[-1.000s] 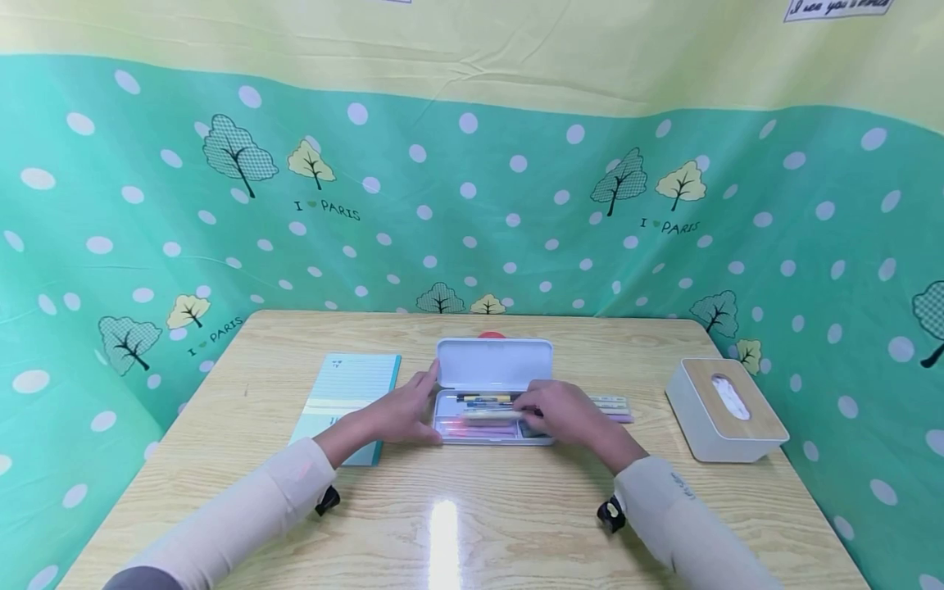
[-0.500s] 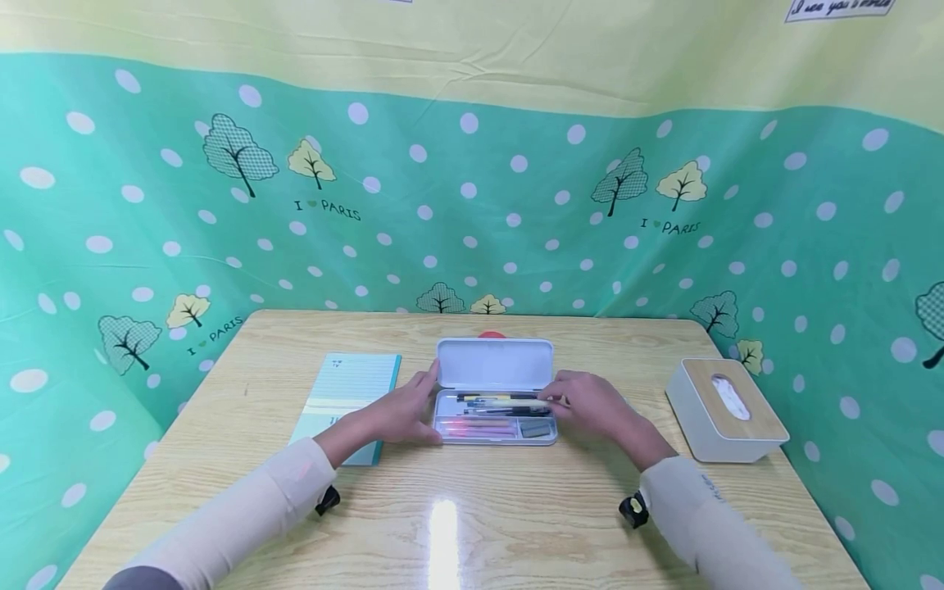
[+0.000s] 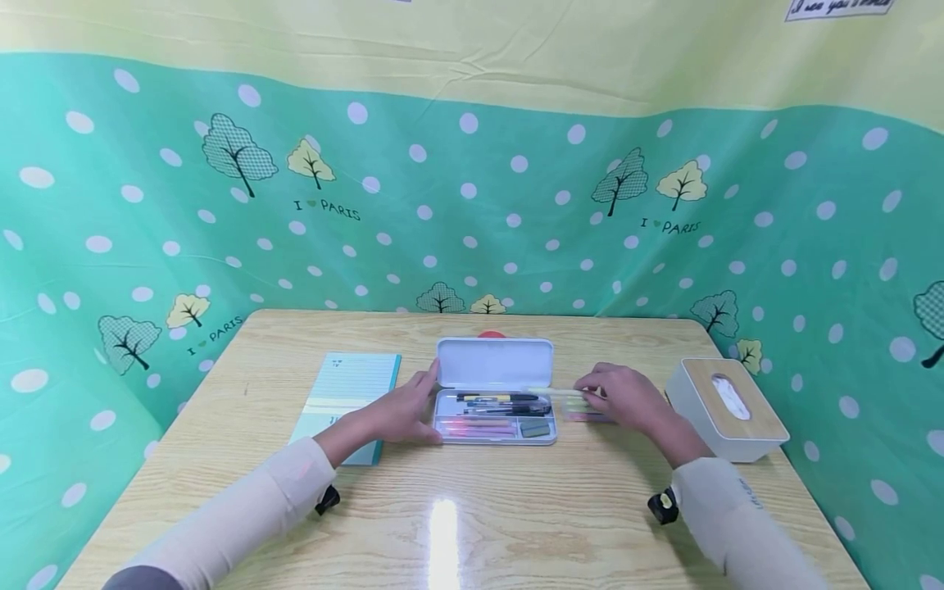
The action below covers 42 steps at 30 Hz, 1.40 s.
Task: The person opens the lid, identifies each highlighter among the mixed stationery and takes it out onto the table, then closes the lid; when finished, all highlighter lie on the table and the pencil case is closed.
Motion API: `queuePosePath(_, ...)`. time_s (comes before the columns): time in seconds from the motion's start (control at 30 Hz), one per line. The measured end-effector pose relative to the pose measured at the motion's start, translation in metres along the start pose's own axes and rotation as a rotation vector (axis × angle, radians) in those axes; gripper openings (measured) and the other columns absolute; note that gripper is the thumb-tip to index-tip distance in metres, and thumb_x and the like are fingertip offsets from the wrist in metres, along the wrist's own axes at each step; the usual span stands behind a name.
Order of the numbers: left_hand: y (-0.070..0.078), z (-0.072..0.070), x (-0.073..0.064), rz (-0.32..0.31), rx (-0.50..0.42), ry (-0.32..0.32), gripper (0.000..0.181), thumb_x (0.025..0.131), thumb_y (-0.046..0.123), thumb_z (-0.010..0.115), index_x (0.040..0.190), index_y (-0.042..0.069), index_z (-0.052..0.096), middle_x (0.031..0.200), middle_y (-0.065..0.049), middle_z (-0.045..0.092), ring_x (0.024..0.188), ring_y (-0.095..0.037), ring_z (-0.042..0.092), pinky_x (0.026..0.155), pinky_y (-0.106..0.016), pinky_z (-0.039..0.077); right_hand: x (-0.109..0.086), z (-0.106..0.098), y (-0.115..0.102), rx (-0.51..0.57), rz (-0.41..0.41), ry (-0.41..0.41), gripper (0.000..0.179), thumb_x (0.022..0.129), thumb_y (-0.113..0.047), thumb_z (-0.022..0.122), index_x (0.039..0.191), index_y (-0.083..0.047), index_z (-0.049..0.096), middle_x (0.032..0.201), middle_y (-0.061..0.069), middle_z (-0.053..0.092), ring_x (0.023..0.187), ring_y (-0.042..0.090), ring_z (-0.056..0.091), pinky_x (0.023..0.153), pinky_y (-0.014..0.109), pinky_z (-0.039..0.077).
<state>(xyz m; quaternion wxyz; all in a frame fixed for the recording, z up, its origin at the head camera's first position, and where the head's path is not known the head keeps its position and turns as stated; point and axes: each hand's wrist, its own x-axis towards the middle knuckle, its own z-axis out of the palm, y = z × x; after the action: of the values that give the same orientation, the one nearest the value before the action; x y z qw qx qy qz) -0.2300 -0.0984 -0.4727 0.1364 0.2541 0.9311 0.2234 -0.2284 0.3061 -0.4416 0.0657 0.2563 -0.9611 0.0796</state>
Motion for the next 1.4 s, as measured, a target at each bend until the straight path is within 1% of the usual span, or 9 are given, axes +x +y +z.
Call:
queuePosePath(0.2, 0.000, 0.000, 0.000, 0.000, 0.006, 0.000, 0.137, 0.078, 0.051, 0.085, 0.163, 0.010, -0.014, 0.165, -0.022, 0.027, 0.143, -0.036, 0.046, 0.121, -0.044, 0.040, -0.007, -0.003, 0.012, 0.016, 0.037, 0.009, 0.015, 0.091, -0.015, 0.075, 0.105, -0.017, 0.080, 0.094, 0.000, 0.073, 0.081, 0.016, 0.067, 0.073, 0.041, 0.060)
queuePosePath(0.3, 0.000, 0.000, 0.000, -0.002, 0.010, 0.000, 0.137, 0.078, 0.051, 0.085, 0.163, 0.010, -0.014, 0.165, -0.022, 0.027, 0.143, -0.036, 0.046, 0.121, -0.044, 0.040, -0.009, -0.003, 0.017, 0.017, 0.049, 0.005, 0.015, 0.091, -0.015, 0.075, 0.105, -0.017, 0.080, 0.095, 0.000, 0.073, 0.085, 0.018, 0.068, 0.077, 0.044, 0.061)
queuePosePath(0.43, 0.000, 0.001, 0.000, -0.002, 0.009, -0.002, 0.137, 0.078, 0.051, 0.085, 0.163, 0.010, -0.014, 0.165, -0.022, 0.027, 0.143, -0.036, 0.046, 0.121, -0.044, 0.040, -0.012, -0.002, 0.024, 0.021, 0.057, -0.003, 0.014, 0.092, -0.014, 0.074, 0.104, -0.016, 0.080, 0.094, 0.000, 0.073, 0.085, 0.019, 0.068, 0.076, 0.044, 0.061)
queuePosePath(0.67, -0.001, 0.001, 0.000, 0.006, 0.004, -0.001, 0.136, 0.078, 0.051, 0.085, 0.163, 0.009, -0.014, 0.165, -0.022, 0.026, 0.141, -0.037, 0.047, 0.121, -0.044, 0.040, -0.015, -0.002, 0.031, 0.035, 0.135, -0.062, 0.015, 0.092, -0.014, 0.074, 0.106, -0.016, 0.080, 0.096, 0.002, 0.073, 0.089, 0.022, 0.069, 0.083, 0.048, 0.061)
queuePosePath(0.73, -0.001, 0.001, 0.000, 0.008, 0.004, 0.000, 0.136, 0.078, 0.051, 0.085, 0.163, 0.010, -0.014, 0.165, -0.022, 0.026, 0.141, -0.037, 0.047, 0.120, -0.044, 0.040, -0.015, -0.001, 0.034, 0.037, 0.144, -0.069, 0.015, 0.092, -0.014, 0.074, 0.106, -0.015, 0.080, 0.096, 0.002, 0.072, 0.090, 0.023, 0.069, 0.083, 0.049, 0.061)
queuePosePath(1.07, -0.001, 0.001, 0.000, 0.006, 0.004, 0.002, 0.137, 0.078, 0.051, 0.085, 0.163, 0.010, -0.015, 0.165, -0.021, 0.026, 0.143, -0.035, 0.045, 0.121, -0.043, 0.039, -0.012, 0.010, 0.047, 0.004, 0.146, -0.091, 0.015, 0.092, -0.013, 0.073, 0.105, -0.014, 0.080, 0.093, 0.002, 0.072, 0.083, 0.016, 0.064, 0.077, 0.044, 0.060)
queuePosePath(1.4, -0.001, 0.001, 0.000, 0.005, 0.003, 0.001, 0.136, 0.078, 0.051, 0.085, 0.163, 0.010, -0.014, 0.165, -0.021, 0.027, 0.143, -0.036, 0.046, 0.121, -0.043, 0.040, -0.006, 0.013, 0.053, 0.009, 0.165, -0.143, 0.016, 0.094, -0.011, 0.071, 0.107, -0.012, 0.079, 0.092, 0.004, 0.070, 0.086, 0.021, 0.066, 0.081, 0.049, 0.059)
